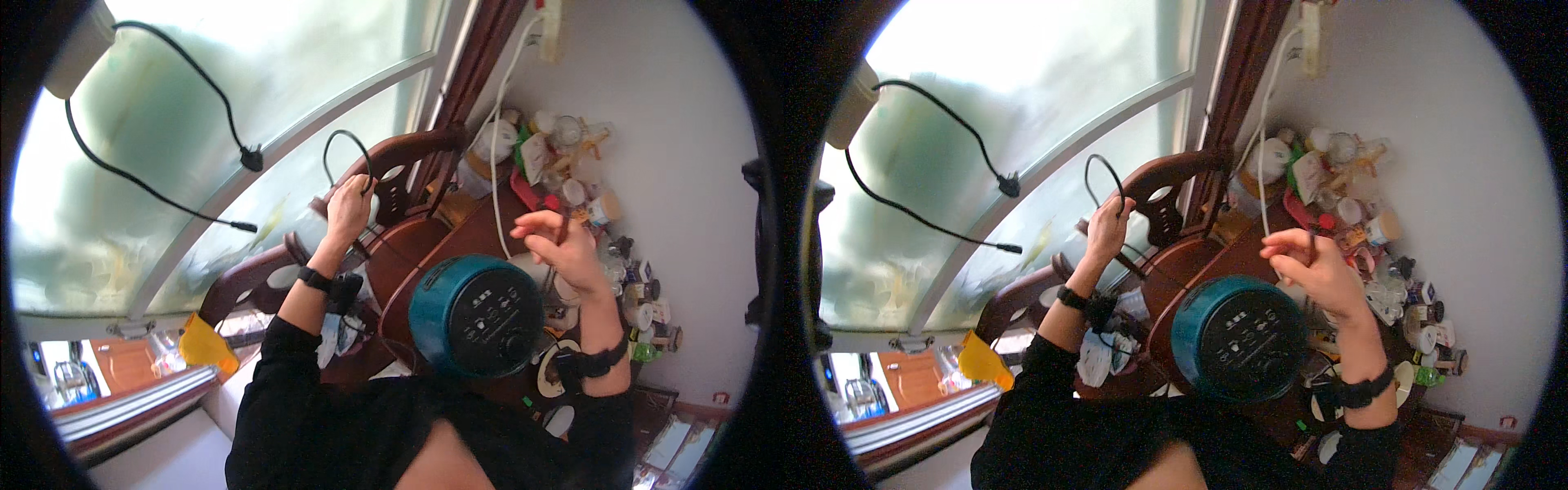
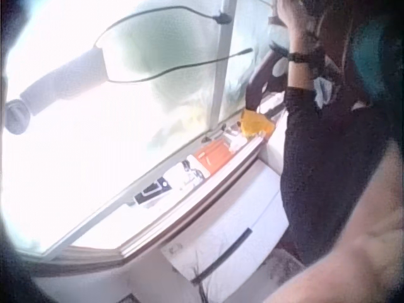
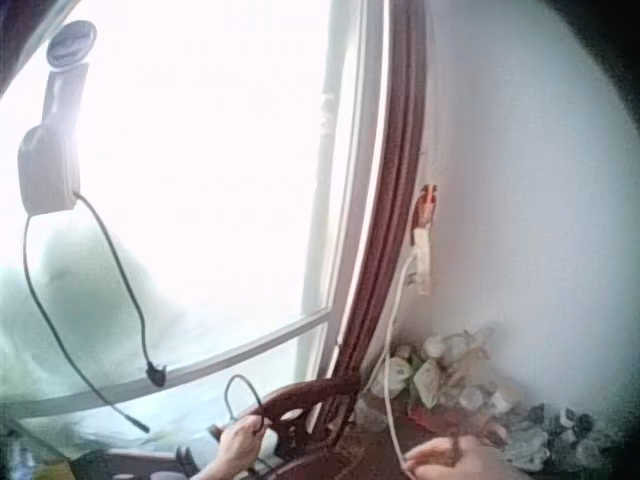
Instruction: The person serves food from a plastic bag into a bowl using chopsticks, then moves to the dining area to plug in an electric cooker and arrange items on the table.
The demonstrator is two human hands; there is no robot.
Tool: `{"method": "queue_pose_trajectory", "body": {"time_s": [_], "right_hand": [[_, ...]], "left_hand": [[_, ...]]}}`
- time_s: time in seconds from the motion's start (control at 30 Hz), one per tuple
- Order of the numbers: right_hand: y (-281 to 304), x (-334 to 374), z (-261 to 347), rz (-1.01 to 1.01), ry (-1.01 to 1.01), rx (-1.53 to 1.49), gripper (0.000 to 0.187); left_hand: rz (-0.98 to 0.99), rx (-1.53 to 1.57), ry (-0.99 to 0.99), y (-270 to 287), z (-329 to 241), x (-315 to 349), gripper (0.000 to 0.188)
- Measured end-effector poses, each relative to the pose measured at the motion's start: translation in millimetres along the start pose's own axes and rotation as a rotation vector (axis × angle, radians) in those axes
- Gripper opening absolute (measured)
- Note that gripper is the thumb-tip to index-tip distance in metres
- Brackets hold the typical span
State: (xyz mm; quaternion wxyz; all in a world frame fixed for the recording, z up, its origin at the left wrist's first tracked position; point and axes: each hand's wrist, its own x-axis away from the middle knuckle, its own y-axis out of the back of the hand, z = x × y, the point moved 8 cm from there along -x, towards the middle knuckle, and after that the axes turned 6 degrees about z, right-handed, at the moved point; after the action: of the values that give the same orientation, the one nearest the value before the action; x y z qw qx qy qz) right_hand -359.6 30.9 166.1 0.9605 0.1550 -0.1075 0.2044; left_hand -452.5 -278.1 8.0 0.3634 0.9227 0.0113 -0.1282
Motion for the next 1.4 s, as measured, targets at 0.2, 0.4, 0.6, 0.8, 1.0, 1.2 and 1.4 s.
{"method": "queue_pose_trajectory", "body": {"time_s": [0.2, 0.4, 0.6, 0.8, 1.0, 1.2, 1.4], "right_hand": [[21, 14, -20, -0.052, -0.084, -0.025, 0.026], [12, 15, -28, 0.036, -0.078, 0.038, 0.026], [4, 11, -25, 0.096, 0.000, -0.004, 0.027], [-3, -8, -28, 0.145, -0.015, -0.002, 0.029], [0, -6, -17, 0.108, 0.026, 0.003, 0.030], [2, -28, -7, 0.037, 0.060, 0.151, 0.032], [-76, -90, -31, 0.202, 0.060, 0.459, 0.040]], "left_hand": [[-0.069, -0.280, 0.075, 24, 62, 29, 0.022], [-0.068, -0.386, 0.182, 25, 75, 12, 0.034], [0.115, -0.360, 0.278, 23, 78, 5, 0.036], [0.096, -0.038, 0.183, 20, 15, -10, 0.037], [-0.111, 0.436, -0.439, 22, -134, -15, 0.028], [0.260, 0.328, -0.761, -38, -209, 66, 0.025], [0.298, 0.180, -0.735, -49, -197, 84, 0.021]]}}
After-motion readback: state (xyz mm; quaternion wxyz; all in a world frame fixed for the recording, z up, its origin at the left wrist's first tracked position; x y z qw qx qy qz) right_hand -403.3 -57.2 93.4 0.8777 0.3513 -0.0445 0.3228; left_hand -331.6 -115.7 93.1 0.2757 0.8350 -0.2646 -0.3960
